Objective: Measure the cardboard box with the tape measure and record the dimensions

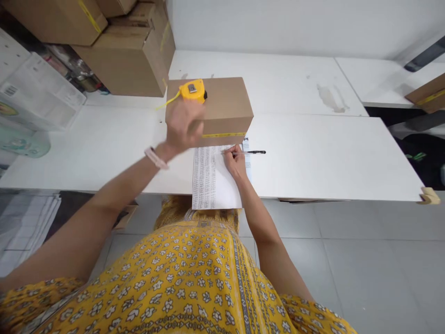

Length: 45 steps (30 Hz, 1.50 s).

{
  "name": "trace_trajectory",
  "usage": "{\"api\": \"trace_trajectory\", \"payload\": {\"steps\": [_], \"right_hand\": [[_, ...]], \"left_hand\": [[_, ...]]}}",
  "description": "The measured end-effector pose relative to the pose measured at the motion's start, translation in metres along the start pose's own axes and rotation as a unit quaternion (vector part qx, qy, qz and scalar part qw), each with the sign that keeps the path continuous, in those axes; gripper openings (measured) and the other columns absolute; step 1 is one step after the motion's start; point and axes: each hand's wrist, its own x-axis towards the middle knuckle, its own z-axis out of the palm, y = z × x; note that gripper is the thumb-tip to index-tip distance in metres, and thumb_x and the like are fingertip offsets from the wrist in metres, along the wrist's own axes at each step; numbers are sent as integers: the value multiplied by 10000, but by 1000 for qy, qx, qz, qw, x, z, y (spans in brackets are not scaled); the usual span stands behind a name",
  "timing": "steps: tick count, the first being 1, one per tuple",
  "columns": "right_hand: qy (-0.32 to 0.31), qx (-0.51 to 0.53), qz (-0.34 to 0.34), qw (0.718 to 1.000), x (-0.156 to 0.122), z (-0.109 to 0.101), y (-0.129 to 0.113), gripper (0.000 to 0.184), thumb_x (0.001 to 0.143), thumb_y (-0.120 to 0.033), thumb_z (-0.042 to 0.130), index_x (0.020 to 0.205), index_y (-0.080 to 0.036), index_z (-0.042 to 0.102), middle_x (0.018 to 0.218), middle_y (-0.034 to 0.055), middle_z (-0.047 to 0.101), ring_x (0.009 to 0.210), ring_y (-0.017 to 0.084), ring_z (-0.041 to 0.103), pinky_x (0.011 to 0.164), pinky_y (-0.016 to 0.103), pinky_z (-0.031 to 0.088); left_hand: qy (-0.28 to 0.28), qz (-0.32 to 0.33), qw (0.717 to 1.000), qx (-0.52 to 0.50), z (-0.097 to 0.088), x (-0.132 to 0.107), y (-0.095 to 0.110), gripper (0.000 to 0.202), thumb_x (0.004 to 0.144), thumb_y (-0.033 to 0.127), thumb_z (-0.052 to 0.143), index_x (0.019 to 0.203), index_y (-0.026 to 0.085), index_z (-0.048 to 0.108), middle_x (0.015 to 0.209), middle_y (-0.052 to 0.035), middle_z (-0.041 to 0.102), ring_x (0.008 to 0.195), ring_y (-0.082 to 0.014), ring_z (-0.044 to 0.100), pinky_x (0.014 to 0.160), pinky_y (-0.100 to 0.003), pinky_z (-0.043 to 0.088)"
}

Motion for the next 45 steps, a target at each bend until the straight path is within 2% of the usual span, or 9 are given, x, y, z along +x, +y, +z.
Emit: {"api": "trace_trajectory", "payload": {"steps": [2,3,6,10,13,19,31,38,45], "right_hand": [[-6,-6,3,1000,0,1,-1,152,844,-352,588,782,-230,521,749,-27,537,716,134,493,675,282,398],[-13,-9,7,1000,1,1,-2,143,838,-353,596,805,-229,533,757,-26,551,713,133,498,671,281,401],[-32,-13,25,999,5,2,-2,182,818,-378,642,812,-225,544,727,-32,555,665,130,490,637,283,398],[-19,-19,45,999,13,3,-1,272,808,-417,675,719,-231,497,666,-34,533,611,128,468,601,290,391],[8,-43,26,999,17,5,-1,297,803,-393,667,661,-237,458,619,-43,484,596,125,428,580,284,369],[-16,-54,15,998,23,11,-5,255,793,-327,649,661,-241,448,612,-48,457,597,127,425,566,280,353],[-12,-94,44,995,13,7,3,312,833,-396,678,677,-247,454,557,-54,464,528,123,392,511,277,317],[-13,-104,44,994,15,9,-2,315,824,-391,685,669,-248,450,562,-50,466,521,120,387,504,276,314],[-16,-103,48,993,15,10,-6,329,822,-416,686,666,-250,449,555,-49,459,520,119,381,495,274,306]], "left_hand": [[-93,56,992,-66,18,-35,15,320,996,292,410,1148,204,678,1177,-97,726,1189,-252,638,1080,-530,473],[-143,93,981,-95,28,-50,19,303,994,249,418,1103,185,693,1138,-103,742,1143,-247,666,1044,-507,512],[-161,126,973,-107,57,-76,17,260,962,181,471,1050,158,714,1123,-116,754,1099,-229,696,997,-449,563],[-151,135,975,-96,77,-79,3,216,951,174,539,1069,129,714,1171,-142,742,1124,-239,696,997,-435,568],[-151,140,974,-94,79,-79,-1,217,960,170,550,1103,121,704,1193,-148,735,1160,-253,682,1009,-437,560],[-166,137,971,-108,72,-82,0,239,977,172,531,1163,144,679,1280,-129,705,1262,-260,626,1065,-466,527],[-168,123,975,-80,73,-87,7,278,962,145,536,1206,148,669,1318,-146,687,1285,-283,605,1099,-497,491],[-155,128,976,-83,73,-88,7,275,975,137,504,1194,118,668,1296,-153,696,1262,-288,612,1090,-490,497],[-179,108,972,-105,71,-86,8,312,996,145,462,1225,133,674,1323,-165,681,1279,-298,597,1082,-527,505]]}}
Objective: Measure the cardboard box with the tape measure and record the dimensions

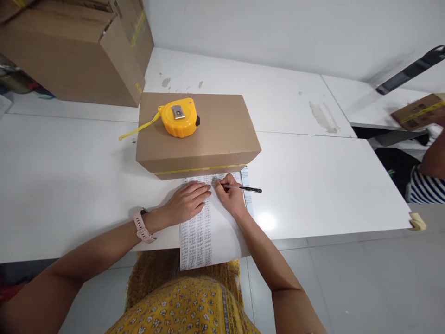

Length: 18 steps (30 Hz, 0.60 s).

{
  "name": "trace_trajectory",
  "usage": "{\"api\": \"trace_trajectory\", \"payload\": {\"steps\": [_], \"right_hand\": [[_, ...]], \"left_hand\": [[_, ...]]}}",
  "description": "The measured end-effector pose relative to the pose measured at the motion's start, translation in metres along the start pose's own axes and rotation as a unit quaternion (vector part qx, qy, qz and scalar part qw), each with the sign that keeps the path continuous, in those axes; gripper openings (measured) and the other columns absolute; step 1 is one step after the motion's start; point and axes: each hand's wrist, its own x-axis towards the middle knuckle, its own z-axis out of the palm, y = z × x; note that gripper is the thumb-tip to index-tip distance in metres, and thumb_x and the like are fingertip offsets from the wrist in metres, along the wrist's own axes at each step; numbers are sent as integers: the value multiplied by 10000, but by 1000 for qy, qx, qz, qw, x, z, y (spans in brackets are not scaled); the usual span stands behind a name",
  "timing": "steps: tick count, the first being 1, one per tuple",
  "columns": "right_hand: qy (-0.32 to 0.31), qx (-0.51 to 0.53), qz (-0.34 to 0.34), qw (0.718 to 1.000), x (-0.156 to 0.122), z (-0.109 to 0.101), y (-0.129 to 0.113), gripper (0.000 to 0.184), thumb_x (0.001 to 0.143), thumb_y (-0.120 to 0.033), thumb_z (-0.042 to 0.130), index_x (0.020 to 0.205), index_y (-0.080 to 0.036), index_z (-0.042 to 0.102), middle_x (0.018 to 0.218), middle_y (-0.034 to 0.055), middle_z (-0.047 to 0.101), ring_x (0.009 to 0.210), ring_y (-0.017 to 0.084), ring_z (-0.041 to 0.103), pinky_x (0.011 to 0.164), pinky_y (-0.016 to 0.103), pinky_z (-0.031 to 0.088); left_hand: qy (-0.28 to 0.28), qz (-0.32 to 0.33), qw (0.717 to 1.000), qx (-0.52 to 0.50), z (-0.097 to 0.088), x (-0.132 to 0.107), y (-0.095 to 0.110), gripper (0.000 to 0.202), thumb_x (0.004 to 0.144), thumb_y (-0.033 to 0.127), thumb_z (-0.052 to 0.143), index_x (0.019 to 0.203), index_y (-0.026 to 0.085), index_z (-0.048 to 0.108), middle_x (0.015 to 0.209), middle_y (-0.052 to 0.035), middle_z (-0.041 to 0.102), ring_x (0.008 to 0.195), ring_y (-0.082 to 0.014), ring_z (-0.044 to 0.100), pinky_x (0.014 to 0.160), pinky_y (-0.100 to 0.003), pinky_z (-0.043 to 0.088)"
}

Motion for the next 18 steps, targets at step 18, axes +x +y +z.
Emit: {"api": "trace_trajectory", "payload": {"steps": [18], "right_hand": [[-11,-13,-3,1000,-2,0,-2,329,850,-416,669,688,-254,433,544,-58,445,515,120,367,510,283,309]], "left_hand": [[22,12,999,38,-2,1,1,255,977,140,510,1160,149,687,1272,-119,719,1231,-268,644,1074,-455,526]]}}
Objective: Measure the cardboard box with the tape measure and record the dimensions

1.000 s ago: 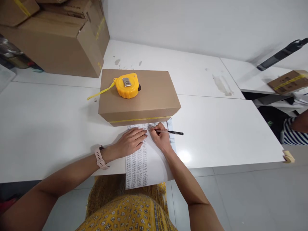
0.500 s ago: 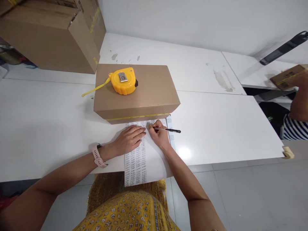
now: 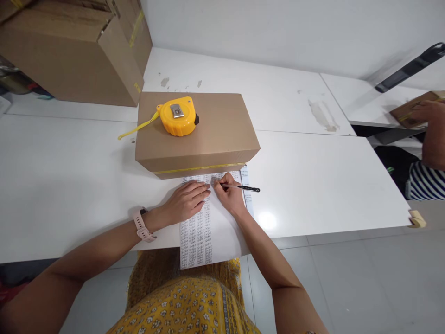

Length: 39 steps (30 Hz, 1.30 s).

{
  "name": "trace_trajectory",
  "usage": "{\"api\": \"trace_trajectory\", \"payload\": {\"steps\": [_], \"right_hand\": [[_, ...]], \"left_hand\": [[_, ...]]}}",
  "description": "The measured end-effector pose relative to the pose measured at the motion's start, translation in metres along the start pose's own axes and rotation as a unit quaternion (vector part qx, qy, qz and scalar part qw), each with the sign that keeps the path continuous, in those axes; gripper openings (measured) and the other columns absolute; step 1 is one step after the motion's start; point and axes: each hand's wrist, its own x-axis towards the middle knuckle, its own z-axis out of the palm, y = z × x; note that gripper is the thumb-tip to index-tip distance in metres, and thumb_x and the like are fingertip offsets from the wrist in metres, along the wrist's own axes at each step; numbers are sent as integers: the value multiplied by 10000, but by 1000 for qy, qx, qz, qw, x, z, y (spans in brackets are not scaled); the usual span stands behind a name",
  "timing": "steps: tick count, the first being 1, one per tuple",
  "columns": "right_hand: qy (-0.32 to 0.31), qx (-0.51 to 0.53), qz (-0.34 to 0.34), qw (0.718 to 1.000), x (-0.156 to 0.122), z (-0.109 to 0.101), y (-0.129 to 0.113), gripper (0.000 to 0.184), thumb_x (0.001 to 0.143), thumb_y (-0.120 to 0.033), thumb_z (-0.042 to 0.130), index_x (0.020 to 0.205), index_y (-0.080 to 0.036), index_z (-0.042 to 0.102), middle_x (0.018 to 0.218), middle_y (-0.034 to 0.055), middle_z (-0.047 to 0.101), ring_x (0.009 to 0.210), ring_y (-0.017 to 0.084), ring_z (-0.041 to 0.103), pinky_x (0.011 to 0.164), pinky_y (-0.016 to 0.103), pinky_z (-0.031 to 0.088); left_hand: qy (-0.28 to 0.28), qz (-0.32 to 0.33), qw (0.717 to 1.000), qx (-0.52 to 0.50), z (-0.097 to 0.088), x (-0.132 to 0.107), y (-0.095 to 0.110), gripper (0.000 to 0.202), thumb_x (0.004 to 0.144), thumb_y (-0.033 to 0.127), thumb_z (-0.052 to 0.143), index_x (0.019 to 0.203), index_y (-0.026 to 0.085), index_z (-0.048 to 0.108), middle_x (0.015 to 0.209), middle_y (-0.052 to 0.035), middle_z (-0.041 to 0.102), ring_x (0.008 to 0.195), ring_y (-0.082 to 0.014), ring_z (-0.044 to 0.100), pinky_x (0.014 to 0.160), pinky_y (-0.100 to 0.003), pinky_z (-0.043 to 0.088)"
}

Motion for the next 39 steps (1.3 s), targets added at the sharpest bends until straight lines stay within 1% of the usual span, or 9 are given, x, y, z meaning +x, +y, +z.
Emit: {"api": "trace_trajectory", "payload": {"steps": [5,10,16,20,24,30,39], "right_hand": [[-2,-14,-4,1000,0,1,-3,322,834,-400,664,683,-252,422,537,-59,440,515,116,376,503,271,309],[0,-17,-10,1000,1,1,-4,304,829,-385,647,679,-249,420,532,-63,434,506,107,372,495,259,305],[-4,-21,-19,1000,0,1,-4,288,835,-378,629,683,-248,421,533,-64,441,492,101,368,486,255,295],[-5,-26,-23,999,1,1,-3,287,831,-384,630,683,-247,426,531,-63,443,489,102,368,484,256,290],[0,-25,-22,999,1,1,-2,282,826,-369,632,681,-247,422,534,-64,445,492,100,370,488,257,294],[1,-14,-25,1000,1,2,-2,286,807,-337,641,658,-244,415,528,-69,434,490,93,354,486,254,284],[22,-8,-17,1000,3,1,-3,291,806,-353,643,656,-244,418,538,-64,442,505,101,371,501,259,302]], "left_hand": [[35,11,999,-1,0,0,-1,231,961,117,530,1124,121,693,1220,-128,738,1176,-272,673,1044,-449,549],[44,14,999,-8,3,-2,-2,224,958,111,542,1121,115,696,1202,-132,743,1163,-263,675,1025,-444,562],[42,13,999,-9,3,-2,-3,225,956,112,543,1119,126,698,1202,-125,741,1165,-259,672,1013,-441,567],[50,16,999,-13,3,-2,-3,223,950,106,544,1114,108,695,1199,-139,740,1163,-269,669,1007,-451,567],[41,11,999,-15,4,-2,-3,230,955,109,538,1124,124,693,1213,-134,736,1177,-262,662,1014,-455,561],[58,20,998,-11,3,-1,-2,219,949,104,543,1107,92,694,1186,-143,743,1146,-270,673,1001,-445,570],[37,12,999,-13,3,-2,-3,231,962,109,535,1126,132,696,1225,-120,734,1186,-256,660,1025,-444,558]]}}
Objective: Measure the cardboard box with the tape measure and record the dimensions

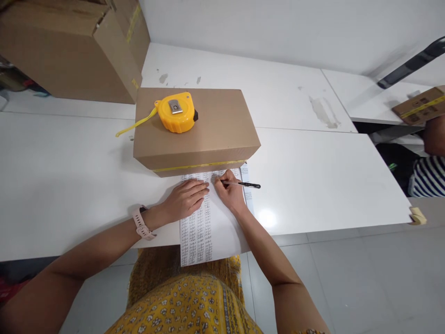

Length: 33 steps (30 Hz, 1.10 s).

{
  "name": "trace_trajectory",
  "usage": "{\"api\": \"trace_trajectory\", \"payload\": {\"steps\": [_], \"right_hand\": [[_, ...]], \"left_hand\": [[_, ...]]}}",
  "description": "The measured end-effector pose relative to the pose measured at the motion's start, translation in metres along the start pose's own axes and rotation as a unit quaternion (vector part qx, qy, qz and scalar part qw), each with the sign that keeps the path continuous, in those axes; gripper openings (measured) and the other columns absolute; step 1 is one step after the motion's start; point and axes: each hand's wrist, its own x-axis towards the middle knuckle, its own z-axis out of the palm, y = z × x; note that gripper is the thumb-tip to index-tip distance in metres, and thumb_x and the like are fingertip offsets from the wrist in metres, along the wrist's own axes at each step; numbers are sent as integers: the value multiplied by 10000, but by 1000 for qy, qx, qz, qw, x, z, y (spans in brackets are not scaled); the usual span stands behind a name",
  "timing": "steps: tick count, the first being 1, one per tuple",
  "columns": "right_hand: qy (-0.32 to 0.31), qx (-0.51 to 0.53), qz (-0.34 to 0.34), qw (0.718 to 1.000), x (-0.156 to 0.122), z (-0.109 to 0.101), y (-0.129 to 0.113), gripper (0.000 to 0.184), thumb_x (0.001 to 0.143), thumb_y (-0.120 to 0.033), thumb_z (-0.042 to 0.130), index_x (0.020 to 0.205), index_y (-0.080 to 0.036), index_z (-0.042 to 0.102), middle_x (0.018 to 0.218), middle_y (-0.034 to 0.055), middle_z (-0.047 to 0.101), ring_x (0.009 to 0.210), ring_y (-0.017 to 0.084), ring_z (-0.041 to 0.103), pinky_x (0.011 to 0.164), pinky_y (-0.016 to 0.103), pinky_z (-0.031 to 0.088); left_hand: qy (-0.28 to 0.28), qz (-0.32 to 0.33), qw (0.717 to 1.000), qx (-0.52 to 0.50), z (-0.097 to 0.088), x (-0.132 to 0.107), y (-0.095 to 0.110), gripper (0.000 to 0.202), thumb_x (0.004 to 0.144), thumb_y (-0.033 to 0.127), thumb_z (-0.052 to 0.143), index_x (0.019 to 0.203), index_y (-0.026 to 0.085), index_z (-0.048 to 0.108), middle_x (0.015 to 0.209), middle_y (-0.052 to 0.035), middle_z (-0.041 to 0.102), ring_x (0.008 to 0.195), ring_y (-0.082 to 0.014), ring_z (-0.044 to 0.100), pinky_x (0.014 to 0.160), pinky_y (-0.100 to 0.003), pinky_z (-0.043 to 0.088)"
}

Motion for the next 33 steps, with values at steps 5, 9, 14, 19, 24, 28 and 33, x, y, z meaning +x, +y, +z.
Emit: {"api": "trace_trajectory", "payload": {"steps": [5,9,14,19,24,28,33], "right_hand": [[-5,0,-1,1000,0,0,-1,283,810,-357,635,667,-246,418,527,-68,429,503,102,360,498,259,295],[-15,6,-5,1000,0,0,0,289,804,-329,638,652,-244,406,541,-69,429,508,97,353,500,262,291],[-11,5,-3,1000,1,0,3,293,803,-325,643,649,-243,407,531,-71,424,508,98,352,496,259,287],[-4,15,4,1000,0,0,2,286,808,-322,651,661,-245,419,541,-66,434,504,100,363,484,251,288],[-8,16,-2,1000,0,0,1,289,806,-327,654,657,-243,421,540,-66,442,502,97,361,486,249,292],[-11,13,0,1000,0,-1,2,298,800,-338,661,655,-241,420,539,-68,440,502,93,357,491,249,290],[-1,14,3,1000,0,-1,3,284,801,-321,653,660,-239,421,552,-68,436,513,95,359,496,246,289]], "left_hand": [[6,0,1000,-5,1,0,0,228,960,107,538,1126,127,693,1223,-125,734,1185,-256,660,1023,-446,558],[9,1,1000,-1,0,0,0,225,959,105,534,1119,119,692,1213,-130,736,1178,-261,660,1018,-448,560],[6,2,1000,-11,0,-1,0,237,964,107,530,1139,98,690,1224,-150,729,1190,-271,649,1025,-464,554],[-1,1,1000,-12,-1,-1,0,247,968,111,528,1156,106,690,1234,-147,727,1201,-268,646,1028,-463,552],[0,0,1000,-6,-1,-1,0,237,968,116,535,1145,128,693,1232,-125,732,1197,-256,655,1031,-451,555],[-2,-3,1000,-8,0,-1,0,236,964,108,537,1142,114,691,1235,-135,730,1196,-265,655,1034,-459,554],[-6,-4,1000,-15,-1,-1,0,238,961,106,545,1150,114,690,1244,-137,726,1203,-261,652,1046,-458,546]]}}
